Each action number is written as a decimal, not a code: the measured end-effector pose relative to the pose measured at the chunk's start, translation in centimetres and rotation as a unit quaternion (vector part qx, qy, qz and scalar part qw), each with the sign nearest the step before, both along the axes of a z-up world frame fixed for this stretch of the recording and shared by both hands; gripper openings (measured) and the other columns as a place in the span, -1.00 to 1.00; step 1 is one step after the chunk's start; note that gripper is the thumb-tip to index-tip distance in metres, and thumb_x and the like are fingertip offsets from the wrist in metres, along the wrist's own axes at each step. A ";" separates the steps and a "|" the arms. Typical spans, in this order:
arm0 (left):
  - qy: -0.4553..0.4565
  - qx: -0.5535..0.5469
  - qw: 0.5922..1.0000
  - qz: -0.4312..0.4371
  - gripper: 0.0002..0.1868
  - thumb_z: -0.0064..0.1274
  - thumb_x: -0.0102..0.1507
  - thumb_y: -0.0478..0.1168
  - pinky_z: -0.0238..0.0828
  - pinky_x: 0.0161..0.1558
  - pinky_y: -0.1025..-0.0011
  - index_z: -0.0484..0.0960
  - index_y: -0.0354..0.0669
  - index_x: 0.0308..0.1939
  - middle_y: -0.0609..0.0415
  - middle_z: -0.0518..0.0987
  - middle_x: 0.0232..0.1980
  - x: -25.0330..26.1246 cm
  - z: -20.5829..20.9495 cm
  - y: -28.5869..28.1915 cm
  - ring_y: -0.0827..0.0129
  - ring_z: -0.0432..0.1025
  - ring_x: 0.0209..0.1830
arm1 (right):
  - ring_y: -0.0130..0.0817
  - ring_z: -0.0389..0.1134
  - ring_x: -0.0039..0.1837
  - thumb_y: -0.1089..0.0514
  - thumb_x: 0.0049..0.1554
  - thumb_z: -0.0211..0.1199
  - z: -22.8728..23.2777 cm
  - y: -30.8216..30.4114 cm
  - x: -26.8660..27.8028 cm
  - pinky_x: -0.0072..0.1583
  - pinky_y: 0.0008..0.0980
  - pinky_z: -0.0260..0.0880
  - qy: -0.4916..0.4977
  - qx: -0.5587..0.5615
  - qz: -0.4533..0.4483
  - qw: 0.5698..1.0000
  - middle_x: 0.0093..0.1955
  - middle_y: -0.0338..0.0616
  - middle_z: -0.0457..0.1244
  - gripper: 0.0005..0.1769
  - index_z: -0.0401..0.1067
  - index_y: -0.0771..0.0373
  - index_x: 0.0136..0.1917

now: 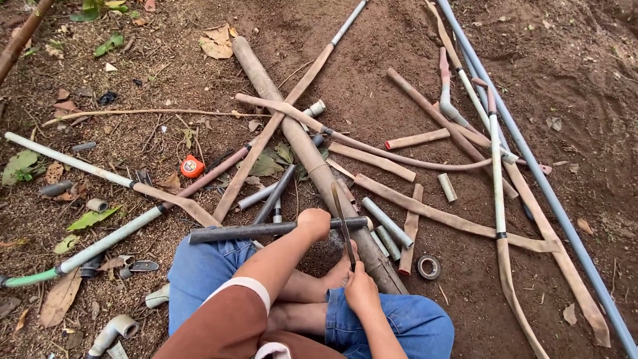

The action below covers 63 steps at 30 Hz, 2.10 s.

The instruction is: The person sits on the ground and uses a hand saw to cut a black pipe. They hold the pipe steady with their left hand and saw back and forth with their right hand. The pipe is eventually cut into two pieces.

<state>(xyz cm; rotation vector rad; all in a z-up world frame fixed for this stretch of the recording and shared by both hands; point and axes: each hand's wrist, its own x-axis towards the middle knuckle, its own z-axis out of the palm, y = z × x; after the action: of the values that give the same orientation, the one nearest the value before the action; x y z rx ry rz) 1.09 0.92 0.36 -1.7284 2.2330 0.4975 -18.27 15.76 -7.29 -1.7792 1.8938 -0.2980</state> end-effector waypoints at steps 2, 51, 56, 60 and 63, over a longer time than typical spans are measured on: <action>-0.012 0.002 1.000 0.013 -0.84 0.06 0.34 -0.30 0.63 -0.12 0.28 0.77 -0.17 -0.15 -0.01 0.74 -0.19 -0.1 0.6 -0.2 0.27 0.63 -0.29 | 0.36 0.47 0.02 0.03 0.34 0.00 -0.9 -1.1 -0.4 0.14 0.26 0.43 0.002 -0.014 -0.002 1.000 -0.05 0.27 0.44 -0.76 0.22 0.26 0.08; -0.005 0.030 0.998 0.051 -0.82 0.06 0.31 -0.27 0.59 -0.18 0.35 0.79 -0.15 -0.15 0.03 0.73 -0.23 0.1 1.2 -1.3 0.33 0.60 -0.34 | 0.25 0.49 0.07 0.01 0.35 0.02 2.2 -0.7 -0.2 0.17 0.17 0.45 -0.022 0.059 -0.013 0.998 0.02 0.18 0.45 -0.76 0.29 0.19 0.16; -0.016 0.027 0.999 0.040 -0.80 0.08 0.26 -0.25 0.60 -0.18 0.31 0.79 -0.14 -0.15 0.02 0.74 -0.20 0.1 0.8 -1.4 0.27 0.62 -0.32 | 0.26 0.47 0.09 -0.01 0.30 0.06 0.5 -0.7 -0.9 0.16 0.16 0.42 -0.047 0.054 -0.016 0.997 0.01 0.13 0.45 -0.74 0.34 0.12 0.18; -0.005 0.036 0.998 0.051 -0.81 0.14 0.21 -0.26 0.59 -0.16 0.30 0.81 -0.14 -0.15 0.02 0.74 -0.21 0.2 0.9 -1.4 0.24 0.62 -0.31 | 0.22 0.48 0.11 0.00 0.32 0.04 2.1 -0.3 -0.5 0.19 0.14 0.44 -0.036 0.067 -0.015 0.997 0.05 0.10 0.46 -0.74 0.32 0.13 0.20; -0.003 0.038 0.998 0.055 -0.83 0.11 0.23 -0.24 0.59 -0.20 0.34 0.80 -0.12 -0.20 0.07 0.72 -0.25 0.2 0.8 -1.6 0.30 0.60 -0.35 | 0.21 0.49 0.05 0.03 0.32 0.05 2.6 0.1 -0.7 0.15 0.12 0.45 -0.038 0.044 -0.001 0.998 -0.02 0.11 0.46 -0.78 0.32 0.17 0.14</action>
<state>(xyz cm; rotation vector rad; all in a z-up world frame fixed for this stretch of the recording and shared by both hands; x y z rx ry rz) 1.28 -0.72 1.17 -1.8188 2.0948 0.5929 -18.97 15.85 -4.71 -1.6851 1.8281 -0.2745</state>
